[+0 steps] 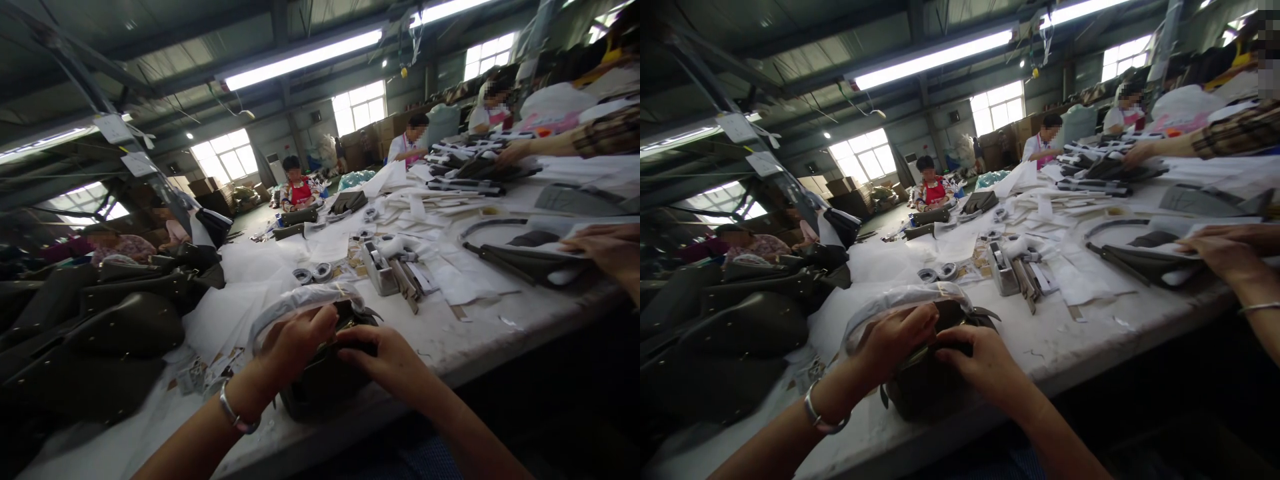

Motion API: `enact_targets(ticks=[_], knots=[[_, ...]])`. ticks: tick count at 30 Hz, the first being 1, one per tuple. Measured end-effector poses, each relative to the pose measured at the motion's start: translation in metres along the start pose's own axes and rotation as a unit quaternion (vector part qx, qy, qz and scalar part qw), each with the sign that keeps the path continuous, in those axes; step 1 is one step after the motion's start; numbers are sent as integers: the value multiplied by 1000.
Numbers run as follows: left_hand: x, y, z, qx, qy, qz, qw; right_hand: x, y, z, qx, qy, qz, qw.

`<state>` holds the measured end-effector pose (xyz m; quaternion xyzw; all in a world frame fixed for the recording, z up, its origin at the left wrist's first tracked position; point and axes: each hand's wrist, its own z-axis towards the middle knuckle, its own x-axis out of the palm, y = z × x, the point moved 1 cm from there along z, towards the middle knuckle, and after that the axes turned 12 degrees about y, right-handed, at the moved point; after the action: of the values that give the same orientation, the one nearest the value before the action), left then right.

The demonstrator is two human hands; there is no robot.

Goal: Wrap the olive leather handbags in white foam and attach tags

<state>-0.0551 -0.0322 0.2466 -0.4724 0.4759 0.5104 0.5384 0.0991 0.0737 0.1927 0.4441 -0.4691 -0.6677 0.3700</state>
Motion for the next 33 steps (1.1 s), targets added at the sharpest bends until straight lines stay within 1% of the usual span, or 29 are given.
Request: enact_targets(ticks=[3,6,8,11,13,14,16,18,19,20,22,24,25,27,28,29,31,33], knots=[[-8,1,6,1,23,-53,998,0,1,0,3,2,-1,1000],[-22,0,14,-9,37,-113,993,1,3,1,-2,-14,-16,1000],[-29,-3,19,-1,58,-141,988,2,5,1,-7,-21,-26,999],[-36,-12,23,23,93,-181,979,2,7,2,-16,-22,-33,999],[-36,-22,20,31,127,-246,960,2,6,3,-25,-25,-35,999],[-36,-27,16,29,150,-295,943,2,5,3,-28,-30,-35,999],[-33,-37,5,13,196,-404,893,2,3,3,-23,-45,-31,998],[-31,-41,-11,-19,212,-492,844,2,-1,3,-8,-65,-25,998],[-29,-41,-21,-40,201,-517,831,2,-2,4,-1,-73,-22,997],[-28,-39,-31,-65,178,-527,828,2,-4,4,4,-79,-22,997],[-22,-31,-56,-116,118,-516,841,3,-6,5,9,-79,-23,997],[-9,-22,-87,-165,73,-496,849,3,-8,6,12,-75,-24,997],[1,-19,-105,-189,58,-503,841,3,-10,7,13,-73,-25,997],[29,-17,-143,-223,36,-544,808,3,-13,7,11,-70,-28,997],[46,-18,-162,-247,57,-561,788,2,-14,7,9,-69,-32,997],[64,-20,-182,-261,61,-567,779,2,-15,7,8,-68,-36,997],[100,-27,-218,-286,74,-546,784,1,-18,8,10,-67,-47,997],[131,-35,-249,-322,68,-504,799,0,-19,9,14,-63,-61,996]])
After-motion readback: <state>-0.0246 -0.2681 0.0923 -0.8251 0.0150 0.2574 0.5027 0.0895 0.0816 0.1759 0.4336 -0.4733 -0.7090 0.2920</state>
